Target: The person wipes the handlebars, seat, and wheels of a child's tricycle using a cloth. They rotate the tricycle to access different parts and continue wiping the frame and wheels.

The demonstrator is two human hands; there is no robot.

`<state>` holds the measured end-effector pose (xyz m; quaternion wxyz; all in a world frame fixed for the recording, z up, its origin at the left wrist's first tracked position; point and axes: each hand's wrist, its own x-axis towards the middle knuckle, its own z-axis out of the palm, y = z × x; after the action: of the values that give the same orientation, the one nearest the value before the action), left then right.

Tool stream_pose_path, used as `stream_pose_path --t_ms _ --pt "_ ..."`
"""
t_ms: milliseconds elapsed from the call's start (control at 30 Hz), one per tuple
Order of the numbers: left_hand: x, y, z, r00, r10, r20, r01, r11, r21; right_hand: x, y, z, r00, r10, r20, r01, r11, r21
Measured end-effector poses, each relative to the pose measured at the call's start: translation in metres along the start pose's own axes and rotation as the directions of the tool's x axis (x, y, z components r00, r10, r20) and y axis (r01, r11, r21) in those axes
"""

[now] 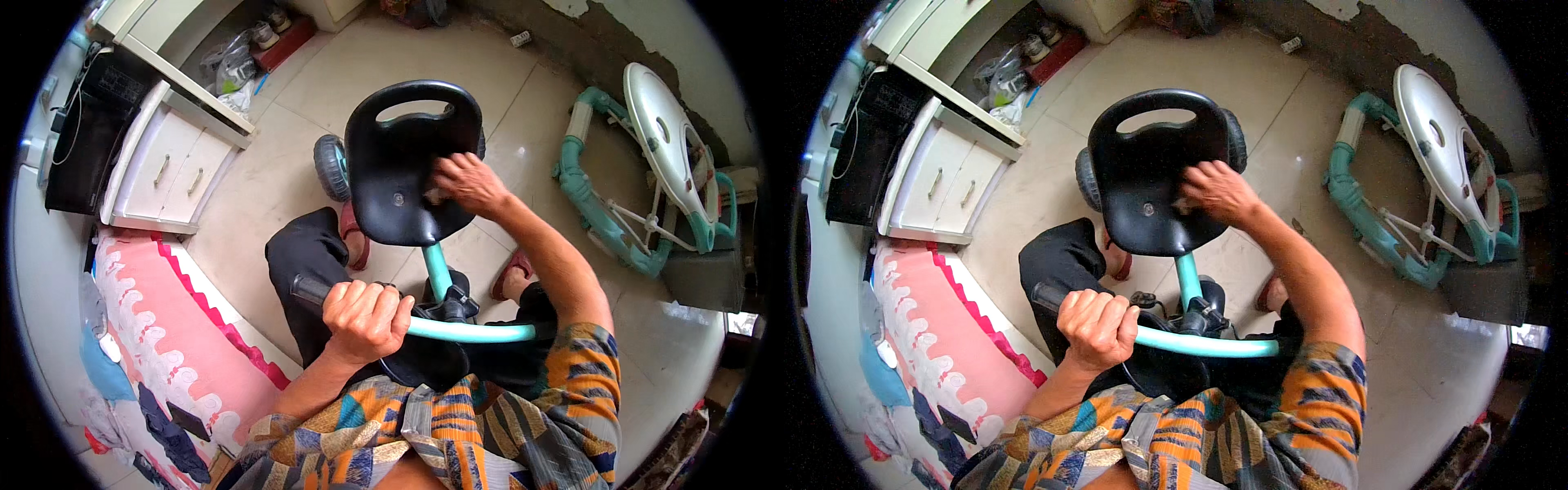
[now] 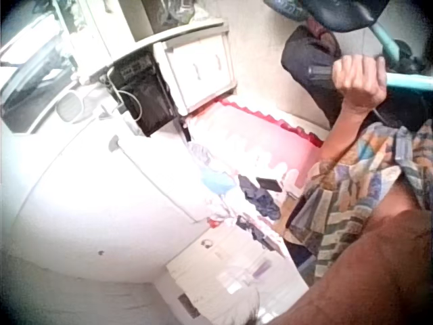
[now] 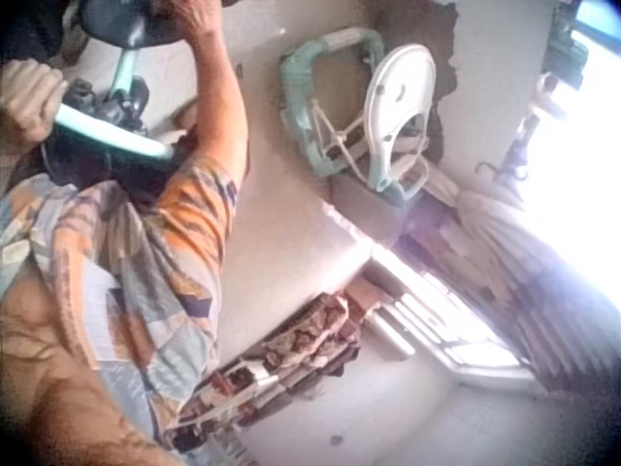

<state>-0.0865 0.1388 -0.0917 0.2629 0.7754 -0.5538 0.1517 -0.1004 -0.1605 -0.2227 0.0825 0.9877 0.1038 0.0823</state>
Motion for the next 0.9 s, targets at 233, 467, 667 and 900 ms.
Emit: stream_pose_path --t_ms 233,467,667,900 --pt "-0.001 0.005 0.002 1.0 -0.007 -0.003 0.007 1.0 -0.027 -0.063 0.051 -0.049 0.851 0.471 -0.231 -0.426 0.878 0.219" --pt "-0.004 0.006 -0.001 1.0 -0.014 0.015 0.014 1.0 -0.004 0.099 0.017 -0.113 0.798 0.053 -0.6 -0.006 0.997 0.08" --pt "-0.004 0.005 0.0 1.0 -0.001 0.002 0.001 1.0 -0.009 0.086 0.028 -0.086 0.821 0.308 -0.481 -0.224 0.948 0.225" --pt "-0.004 0.009 0.003 1.0 -0.004 -0.015 0.004 1.0 -0.006 0.0 0.024 -0.035 0.633 0.737 0.237 -0.765 0.547 0.341"
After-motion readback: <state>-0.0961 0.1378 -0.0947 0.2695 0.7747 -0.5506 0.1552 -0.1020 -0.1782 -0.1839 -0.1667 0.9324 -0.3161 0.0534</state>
